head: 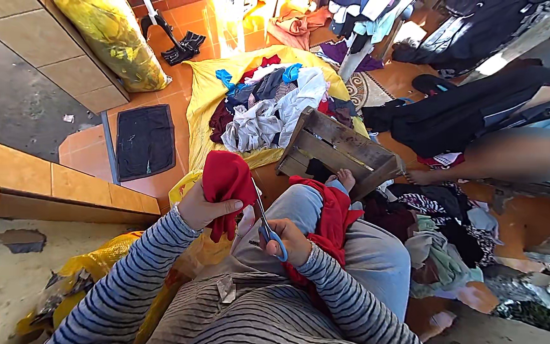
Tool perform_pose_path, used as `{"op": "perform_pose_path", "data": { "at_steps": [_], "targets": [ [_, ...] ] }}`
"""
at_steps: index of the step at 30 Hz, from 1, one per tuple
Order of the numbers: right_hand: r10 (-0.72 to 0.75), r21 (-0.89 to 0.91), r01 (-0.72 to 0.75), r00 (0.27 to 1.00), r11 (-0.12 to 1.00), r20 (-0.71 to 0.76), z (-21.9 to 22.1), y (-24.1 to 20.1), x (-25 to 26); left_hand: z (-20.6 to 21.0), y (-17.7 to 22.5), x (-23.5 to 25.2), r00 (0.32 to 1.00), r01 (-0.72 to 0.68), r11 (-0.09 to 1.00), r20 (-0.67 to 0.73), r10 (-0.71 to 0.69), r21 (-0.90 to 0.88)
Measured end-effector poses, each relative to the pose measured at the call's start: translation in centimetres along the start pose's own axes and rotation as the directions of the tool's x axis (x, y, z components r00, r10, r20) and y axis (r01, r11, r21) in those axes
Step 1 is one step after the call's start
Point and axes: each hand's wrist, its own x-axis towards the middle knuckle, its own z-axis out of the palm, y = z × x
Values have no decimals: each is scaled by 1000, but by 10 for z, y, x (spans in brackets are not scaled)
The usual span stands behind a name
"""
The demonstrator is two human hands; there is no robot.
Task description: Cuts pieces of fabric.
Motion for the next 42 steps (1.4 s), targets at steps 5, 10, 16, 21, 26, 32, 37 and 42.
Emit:
{"op": "perform_pose_path", "data": {
  "at_steps": [5,10,16,21,26,32,37,42],
  "targets": [
    [47,70,-47,999,996,7,4,3,-4,0,-10,2,991,-117,986,-80,108,-119],
    [-51,52,47,996,998,71,0,-2,2,0,-14,2,993,-102,988,41,108,-115],
    [-21,106,18,999,994,28,2,3,-1,-6,-15,4,992,-119,962,5,124,-244],
    [-9,70,5,999,998,53,3,-1,0,-9,-13,2,994,-82,965,43,96,-248],
    [-8,31,6,999,1000,54,0,-5,2,-14,-13,3,986,-112,968,92,136,-225],
    [8,44,-14,991,999,135,-1,1,-3,-17,2,-3,999,-31,953,21,39,-302],
    [-7,41,0,986,999,165,-1,-2,0,-14,2,-2,994,-24,967,102,51,-252],
    [-26,62,16,987,998,158,-4,2,-3,-19,-1,1,988,-25,971,143,61,-239]
  ]
}}
